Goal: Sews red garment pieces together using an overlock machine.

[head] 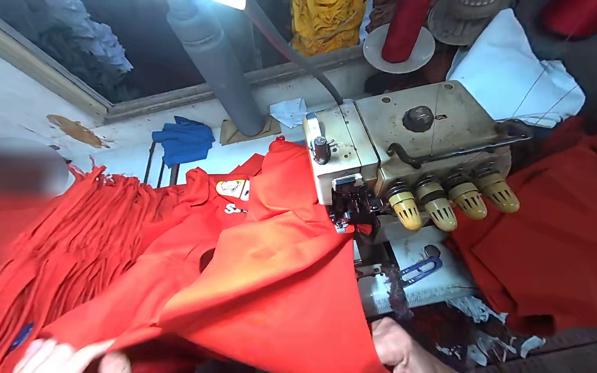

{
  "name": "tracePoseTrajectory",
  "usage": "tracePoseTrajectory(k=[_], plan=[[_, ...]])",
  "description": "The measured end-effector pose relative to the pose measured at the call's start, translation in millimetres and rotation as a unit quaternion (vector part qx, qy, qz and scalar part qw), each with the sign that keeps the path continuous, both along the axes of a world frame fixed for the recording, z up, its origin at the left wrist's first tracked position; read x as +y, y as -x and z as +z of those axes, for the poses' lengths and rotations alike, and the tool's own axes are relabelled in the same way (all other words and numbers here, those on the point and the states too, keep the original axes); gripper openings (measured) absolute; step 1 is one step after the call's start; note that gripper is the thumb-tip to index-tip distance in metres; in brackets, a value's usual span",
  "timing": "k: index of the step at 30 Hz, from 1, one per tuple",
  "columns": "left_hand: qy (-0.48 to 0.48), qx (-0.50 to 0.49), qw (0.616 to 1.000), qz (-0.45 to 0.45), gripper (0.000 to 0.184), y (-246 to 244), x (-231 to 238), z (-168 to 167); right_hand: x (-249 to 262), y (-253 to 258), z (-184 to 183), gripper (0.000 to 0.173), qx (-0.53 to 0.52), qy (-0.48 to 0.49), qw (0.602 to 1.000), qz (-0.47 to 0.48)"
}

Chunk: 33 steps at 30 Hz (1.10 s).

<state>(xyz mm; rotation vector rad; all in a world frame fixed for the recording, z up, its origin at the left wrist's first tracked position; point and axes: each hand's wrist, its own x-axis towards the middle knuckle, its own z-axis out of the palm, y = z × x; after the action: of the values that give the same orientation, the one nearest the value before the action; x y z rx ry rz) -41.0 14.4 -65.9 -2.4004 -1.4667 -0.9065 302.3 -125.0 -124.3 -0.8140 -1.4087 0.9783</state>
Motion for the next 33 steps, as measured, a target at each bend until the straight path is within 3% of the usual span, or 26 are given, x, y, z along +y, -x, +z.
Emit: tracePoseTrajectory(k=[3,5,8,11,15,18,21,25,28,33], plan=[[0.155,0.077,0.985,-0.015,0.023,-4.1,10.2,6.0,-18.1,7.4,-25.4,0.042,-0.145,0.131,0.98,-0.032],[0.165,0.044,0.984,-0.049,0.026,-32.4,11.2,16.9,-23.1,8.8,-32.7,0.042,-0.289,0.231,0.927,-0.06],[0.155,-0.021,0.975,-0.157,0.027,-98.3,11.7,39.5,-23.8,4.3,-40.1,0.036,-0.369,0.234,0.897,-0.066],[0.17,-0.051,0.953,-0.245,0.029,-163.3,14.3,38.3,-22.9,-1.1,-46.4,0.036,-0.3,0.22,0.925,-0.075],[0.141,0.026,0.952,-0.272,0.04,-206.5,20.0,13.1,-11.7,-5.6,-27.0,0.031,-0.125,0.254,0.947,-0.152],[0.149,0.06,0.952,-0.262,0.028,-200.3,20.5,15.1,-0.6,-11.2,-21.1,0.026,-0.047,0.209,0.964,-0.16],[0.253,0.051,0.927,-0.273,0.019,-179.3,19.9,33.5,4.2,-12.0,-17.2,0.024,0.001,0.196,0.97,-0.145],[0.313,-0.011,0.896,-0.314,0.026,-159.9,12.4,45.0,-1.7,-7.1,-13.9,0.011,0.038,0.197,0.969,-0.142],[0.304,-0.031,0.893,-0.329,0.022,-165.3,-5.9,43.1,-6.4,-8.9,-12.4,0.01,0.052,0.173,0.975,-0.133],[0.234,0.055,0.911,-0.336,0.018,-194.8,-13.3,33.2,-1.2,-15.0,-6.7,0.015,0.046,0.16,0.974,-0.154]])
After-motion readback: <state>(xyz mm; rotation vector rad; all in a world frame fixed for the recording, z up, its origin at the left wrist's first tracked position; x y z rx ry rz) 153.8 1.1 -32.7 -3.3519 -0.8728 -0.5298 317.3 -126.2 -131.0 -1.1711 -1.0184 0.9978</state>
